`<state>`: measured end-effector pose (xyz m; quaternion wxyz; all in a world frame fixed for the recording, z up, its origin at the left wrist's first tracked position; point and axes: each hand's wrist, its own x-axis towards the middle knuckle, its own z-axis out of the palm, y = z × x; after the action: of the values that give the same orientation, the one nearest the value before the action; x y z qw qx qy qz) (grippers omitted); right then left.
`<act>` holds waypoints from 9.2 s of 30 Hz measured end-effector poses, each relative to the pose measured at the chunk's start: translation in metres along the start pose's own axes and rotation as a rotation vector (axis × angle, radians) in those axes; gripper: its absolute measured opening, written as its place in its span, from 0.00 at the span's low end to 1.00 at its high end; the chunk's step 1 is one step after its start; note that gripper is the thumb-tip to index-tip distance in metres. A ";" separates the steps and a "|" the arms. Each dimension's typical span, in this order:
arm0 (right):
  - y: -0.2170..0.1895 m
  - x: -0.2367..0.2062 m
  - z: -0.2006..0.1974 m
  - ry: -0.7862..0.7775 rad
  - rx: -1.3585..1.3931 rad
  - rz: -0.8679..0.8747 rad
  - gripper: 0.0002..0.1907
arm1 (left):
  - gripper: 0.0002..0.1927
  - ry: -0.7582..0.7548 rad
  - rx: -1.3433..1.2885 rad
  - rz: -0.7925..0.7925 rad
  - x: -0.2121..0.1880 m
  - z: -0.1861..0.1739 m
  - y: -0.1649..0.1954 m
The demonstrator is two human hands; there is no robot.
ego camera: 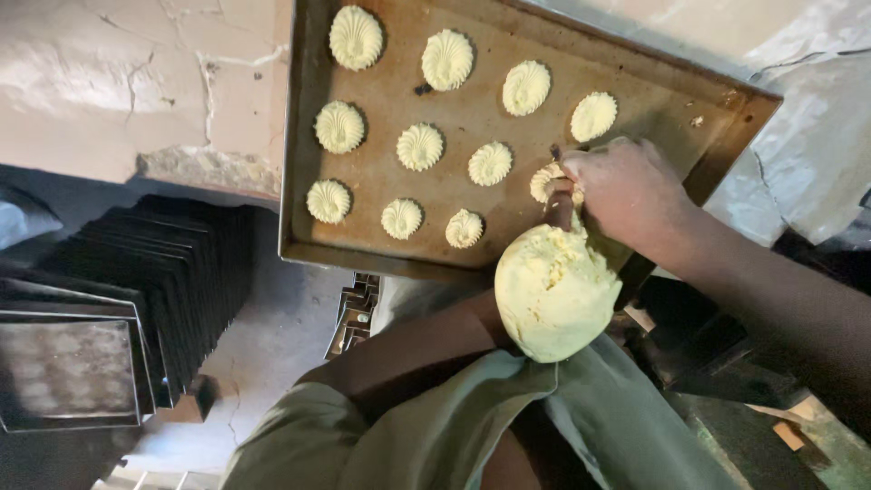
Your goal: The person portions a soft yellow dough by hand, pinching off pieces and pressing them onto a metal baking tray to form round cookies, using a small metal scraper to cut and shape the dough. They fill one tray, stack it with finished trays, and continue portioning onto a new tray.
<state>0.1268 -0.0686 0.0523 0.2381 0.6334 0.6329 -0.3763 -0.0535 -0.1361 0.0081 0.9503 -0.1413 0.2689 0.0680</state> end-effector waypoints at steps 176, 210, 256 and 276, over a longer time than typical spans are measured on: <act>-0.146 -0.095 -0.057 1.645 1.972 -0.560 0.36 | 0.33 -0.421 0.356 -0.188 -0.097 0.194 0.132; 0.049 -0.226 0.068 0.758 0.205 0.306 0.54 | 0.30 -0.100 1.278 -0.066 0.010 0.085 -0.031; -0.456 -0.141 0.399 1.744 2.597 1.485 0.29 | 0.28 -0.260 0.859 -0.872 -0.105 0.022 0.113; -0.671 -0.158 0.489 1.730 2.910 2.817 0.21 | 0.32 -0.292 1.062 -1.224 -0.145 -0.048 -0.038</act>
<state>-0.6035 -0.4901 -0.0029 0.4848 -0.1994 0.8258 -0.2082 -0.1919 -0.1950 0.0541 0.7849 0.2158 0.0144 -0.5806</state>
